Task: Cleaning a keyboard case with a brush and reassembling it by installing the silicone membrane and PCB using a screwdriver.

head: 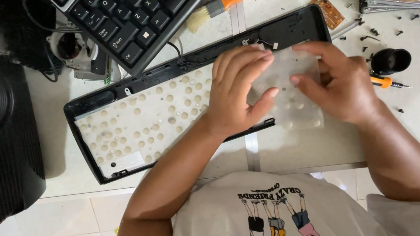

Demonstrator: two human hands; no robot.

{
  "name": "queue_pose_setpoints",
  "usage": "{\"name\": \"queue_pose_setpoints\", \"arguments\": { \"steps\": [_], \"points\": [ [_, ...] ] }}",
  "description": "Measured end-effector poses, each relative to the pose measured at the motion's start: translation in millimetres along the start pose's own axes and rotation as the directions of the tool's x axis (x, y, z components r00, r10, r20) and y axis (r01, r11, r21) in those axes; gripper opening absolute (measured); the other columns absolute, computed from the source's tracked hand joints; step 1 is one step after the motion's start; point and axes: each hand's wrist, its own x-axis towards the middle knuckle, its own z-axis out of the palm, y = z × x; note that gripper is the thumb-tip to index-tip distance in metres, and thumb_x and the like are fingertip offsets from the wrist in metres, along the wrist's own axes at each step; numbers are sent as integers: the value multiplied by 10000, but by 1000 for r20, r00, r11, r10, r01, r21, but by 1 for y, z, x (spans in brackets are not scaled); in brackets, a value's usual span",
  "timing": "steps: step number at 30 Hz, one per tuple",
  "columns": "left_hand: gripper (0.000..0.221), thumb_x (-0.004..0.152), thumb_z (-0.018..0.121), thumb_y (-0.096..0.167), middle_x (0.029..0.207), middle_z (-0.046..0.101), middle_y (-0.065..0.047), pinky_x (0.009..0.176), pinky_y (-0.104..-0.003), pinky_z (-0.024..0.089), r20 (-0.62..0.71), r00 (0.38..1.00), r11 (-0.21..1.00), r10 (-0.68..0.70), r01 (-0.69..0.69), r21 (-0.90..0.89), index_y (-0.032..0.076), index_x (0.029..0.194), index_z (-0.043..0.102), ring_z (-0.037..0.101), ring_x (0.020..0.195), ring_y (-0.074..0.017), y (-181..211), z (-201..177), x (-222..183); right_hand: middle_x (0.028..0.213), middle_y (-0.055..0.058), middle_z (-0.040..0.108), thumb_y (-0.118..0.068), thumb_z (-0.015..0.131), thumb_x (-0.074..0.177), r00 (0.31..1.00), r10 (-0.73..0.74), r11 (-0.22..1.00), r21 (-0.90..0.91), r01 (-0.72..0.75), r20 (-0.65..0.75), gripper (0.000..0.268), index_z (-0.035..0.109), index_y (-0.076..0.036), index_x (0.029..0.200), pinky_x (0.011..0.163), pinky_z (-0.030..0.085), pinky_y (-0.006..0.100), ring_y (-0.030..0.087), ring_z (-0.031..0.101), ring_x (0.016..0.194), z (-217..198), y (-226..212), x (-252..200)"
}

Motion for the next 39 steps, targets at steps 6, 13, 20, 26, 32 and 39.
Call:
{"name": "queue_pose_setpoints", "arguments": {
  "steps": [6, 13, 20, 26, 32, 39],
  "points": [
    [204, 1048, 528, 219, 1090, 711, -42, 1048, -491, 431, 52, 996, 997, 73, -74, 20, 117, 1085, 701, 604, 1198, -314, -1, -4, 10, 677, 24, 639, -326, 789, 982, 999, 19, 917, -400, 1, 44, 585, 659, -89, 1501, 614, 530, 380, 239, 555, 509, -8, 33, 2],
    [159, 1032, 568, 193, 1086, 685, -32, 1023, -472, 445, 164, 980, 990, 115, -127, 62, 125, 1033, 712, 607, 1148, -300, -2, 0, 9, 628, 8, 552, -98, 824, 979, 1000, 6, 992, -125, -5, 8, 493, 648, 13, 1426, 587, 398, 271, 92, 415, 534, -20, 11, 5],
    [432, 1116, 398, 418, 1385, 599, -91, 1132, -477, 474, 112, 993, 997, -33, 41, -68, 119, 1391, 544, 617, 1297, -298, -5, -2, -1, 879, -8, 674, -169, 840, 798, 871, -249, 955, 259, 148, 423, 599, 636, -113, 1358, 465, 587, 209, 70, 618, 533, -28, -5, 8],
    [467, 1096, 337, 409, 1113, 738, -71, 1036, -470, 437, 115, 993, 998, -10, 17, -66, 98, 1160, 679, 635, 1166, -305, -5, -3, 5, 1004, 176, 787, 35, 809, 996, 905, -425, 901, -110, 421, -14, 141, 774, 47, 1132, 749, 584, 373, 278, 742, 829, -17, 33, 16],
    [279, 1042, 546, 293, 851, 743, -2, 1036, -450, 407, 177, 978, 993, 109, -115, 25, 126, 941, 745, 633, 1046, -238, -3, 0, 8, 1117, 104, 817, 48, 811, 991, 864, -434, 789, -570, 229, -254, 256, 859, -29, 1231, 904, 487, 445, 323, 615, 1051, -19, 71, 21],
    [142, 999, 657, 279, 888, 696, 35, 840, -389, 458, 383, 914, 951, 136, -229, 208, 170, 925, 710, 608, 929, -226, 7, -12, 12, 1033, 60, 811, -96, 837, 953, 891, -371, 727, -679, 103, -262, 244, 830, -101, 1197, 752, 504, 438, 309, 624, 945, -11, 79, 26]
  ]
}}
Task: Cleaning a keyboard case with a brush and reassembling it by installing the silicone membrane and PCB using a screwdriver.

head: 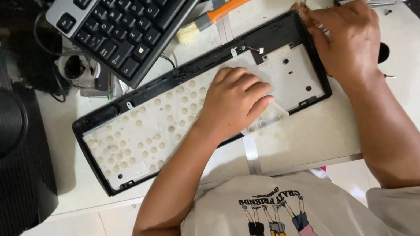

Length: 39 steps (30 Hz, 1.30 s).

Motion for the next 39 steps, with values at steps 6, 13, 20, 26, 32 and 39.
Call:
{"name": "queue_pose_setpoints", "arguments": {
  "steps": [6, 13, 20, 26, 32, 39],
  "points": [
    [182, 995, 675, 275, 672, 662, 25, 955, -419, 456, 17, 1000, 1000, -6, 6, -10, 167, 857, 722, 586, 856, -235, -5, -11, 1, 949, 14, 793, -138, 786, 1004, 998, 56, 996, -71, -57, -28, 192, 818, -143, 1193, 712, 537, 416, 263, 639, 784, 6, -2, -3],
    [196, 996, 664, 342, 715, 659, 37, 950, -431, 450, 34, 998, 998, -61, 61, -10, 159, 956, 722, 588, 892, -240, -1, -28, 2, 820, 102, 692, 19, 731, 1001, 995, 39, 999, 12, -38, -97, 275, 839, -75, 1235, 570, 517, 393, 275, 620, 687, 6, 8, -6],
    [329, 1030, 565, 314, 1141, 715, -27, 863, -360, 517, 177, 927, 859, -329, 372, -352, 110, 1272, 654, 669, 1020, -204, -1, -22, 13, 1072, 239, 738, 189, 559, 1080, 974, 134, 860, 509, -23, -182, 259, 760, 125, 1230, 801, 579, 407, 357, 752, 940, -25, -26, 5],
    [479, 976, 726, 190, 1130, 739, -90, 636, -295, 629, 44, 875, 671, -481, 400, -624, 139, 1428, 576, 760, 868, -194, -28, 23, 2, 889, 185, 742, 169, 610, 1029, 975, 104, 711, 700, 63, -194, 245, 788, 50, 1147, 616, 581, 394, 343, 731, 702, -10, -51, 5],
    [250, 957, 752, 178, 991, 753, -78, 575, -250, 630, 26, 868, 524, -497, 323, -788, 114, 1198, 731, 767, 793, -153, -22, 18, 20, 1022, 227, 748, 111, 671, 1021, 971, 40, 681, 718, 146, -236, 156, 779, 88, 1132, 693, 600, 431, 403, 739, 812, -16, -61, 10],
    [248, 933, 730, 7, 1113, 721, -144, 790, -344, 678, 37, 944, 556, -328, 225, -801, 37, 1180, 729, 753, 922, -236, -22, -1, 46, 1151, 219, 723, -36, 834, 1003, 943, -27, 720, 649, 248, -331, 106, 785, 41, 1057, 863, 544, 501, 437, 661, 1003, -27, -53, 18]
  ]
}}
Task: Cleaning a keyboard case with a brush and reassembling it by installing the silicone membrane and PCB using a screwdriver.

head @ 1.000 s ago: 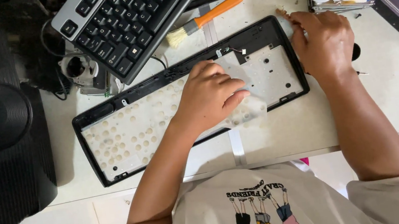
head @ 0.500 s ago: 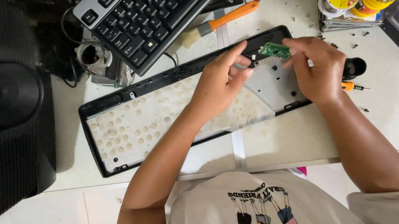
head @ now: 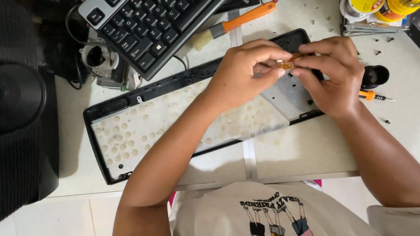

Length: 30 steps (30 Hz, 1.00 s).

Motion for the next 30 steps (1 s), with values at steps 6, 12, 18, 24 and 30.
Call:
{"name": "queue_pose_setpoints", "arguments": {
  "steps": [6, 12, 18, 24, 30],
  "points": [
    [575, 954, 770, 44, 1359, 686, -108, 1043, -427, 597, 51, 994, 970, 100, -108, 218, 138, 1482, 564, 688, 1223, -278, -8, -12, -3, 1102, 170, 770, -46, 881, 945, 996, 54, 998, -33, -52, 73, 171, 761, 4, 1057, 825, 566, 456, 383, 685, 931, 1, 10, -5],
    [339, 1039, 619, 62, 1268, 710, -53, 988, -379, 596, -109, 988, 931, 112, -66, 358, 134, 1368, 656, 713, 1153, -252, -30, -43, -10, 1183, 116, 750, -96, 807, 1045, 995, 59, 970, -240, -39, 78, 149, 791, -31, 1178, 877, 510, 436, 341, 658, 1054, -1, 25, -14],
    [302, 969, 640, 0, 1153, 723, -48, 957, -440, 562, -37, 991, 813, 131, -86, 576, 130, 1227, 728, 680, 1095, -303, -39, -48, -21, 1173, 66, 780, -156, 826, 1036, 989, 25, 939, -343, 26, 143, 108, 830, -98, 1126, 882, 483, 373, 280, 657, 1078, 1, 30, -18],
    [180, 851, 765, 68, 1237, 655, -16, 1010, -471, 477, 140, 947, 484, 287, -270, 832, 186, 986, 781, 546, 1262, -285, -41, -17, -7, 1189, 3, 790, -199, 823, 1027, 976, 50, 909, -414, 43, 211, 93, 822, -154, 1109, 905, 473, 354, 242, 658, 1104, 0, 39, -27],
    [198, 750, 858, 76, 1244, 626, -75, 1004, -496, 463, 131, 941, 428, 313, -263, 865, 148, 912, 770, 532, 1278, -344, -59, 1, 3, 1182, 17, 788, -163, 838, 994, 977, 82, 926, -378, -2, 196, 104, 820, -130, 1091, 897, 478, 362, 258, 659, 1101, 3, 41, -27]
  ]
}}
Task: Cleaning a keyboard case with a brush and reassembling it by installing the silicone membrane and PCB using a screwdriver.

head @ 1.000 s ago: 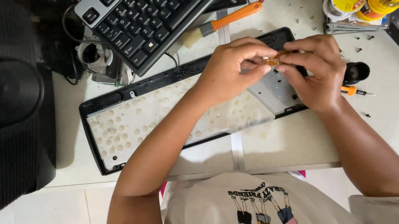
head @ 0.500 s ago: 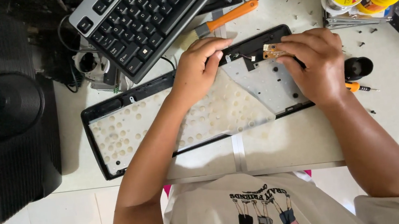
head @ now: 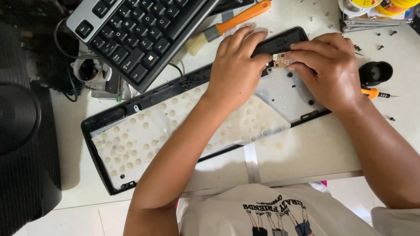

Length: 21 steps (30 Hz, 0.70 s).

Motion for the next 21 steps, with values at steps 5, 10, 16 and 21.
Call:
{"name": "queue_pose_setpoints", "arguments": {
  "steps": [5, 10, 16, 21],
  "points": [
    [196, 796, 835, 67, 1211, 625, -39, 1027, -491, 457, -6, 999, 994, -51, 50, -95, 150, 942, 735, 549, 1266, -313, -1, 3, -5, 1179, 21, 791, -162, 840, 992, 1000, -15, 1000, 9, 15, 3, 104, 824, -133, 1091, 889, 484, 367, 259, 664, 1087, 0, -1, 3],
    [169, 883, 767, 124, 1126, 633, 86, 1028, -410, 468, -22, 994, 966, -109, 100, -236, 219, 986, 671, 582, 1200, -197, -9, 5, -11, 1196, 41, 792, -155, 827, 1025, 1000, -10, 999, 40, 11, -25, 78, 831, -117, 1092, 913, 466, 364, 265, 657, 1084, -5, -10, 10],
    [151, 915, 674, 43, 906, 690, 49, 918, -371, 474, 90, 980, 863, -175, 197, -464, 150, 1020, 663, 626, 953, -210, -8, -17, -2, 1194, 106, 781, -11, 904, 1006, 997, -79, 994, 70, 80, -27, 135, 836, -36, 1120, 953, 453, 394, 297, 647, 1045, -10, -19, 18],
    [487, 947, 709, 45, 1004, 731, 96, 1035, -403, 490, 182, 964, 834, -192, 259, -488, 190, 1380, 540, 638, 1038, -194, -10, -15, -7, 1217, 104, 778, 8, 882, 1022, 989, -148, 989, 19, 149, -18, 131, 824, -38, 1130, 917, 442, 410, 305, 644, 1034, -10, -21, 20]
  ]
}}
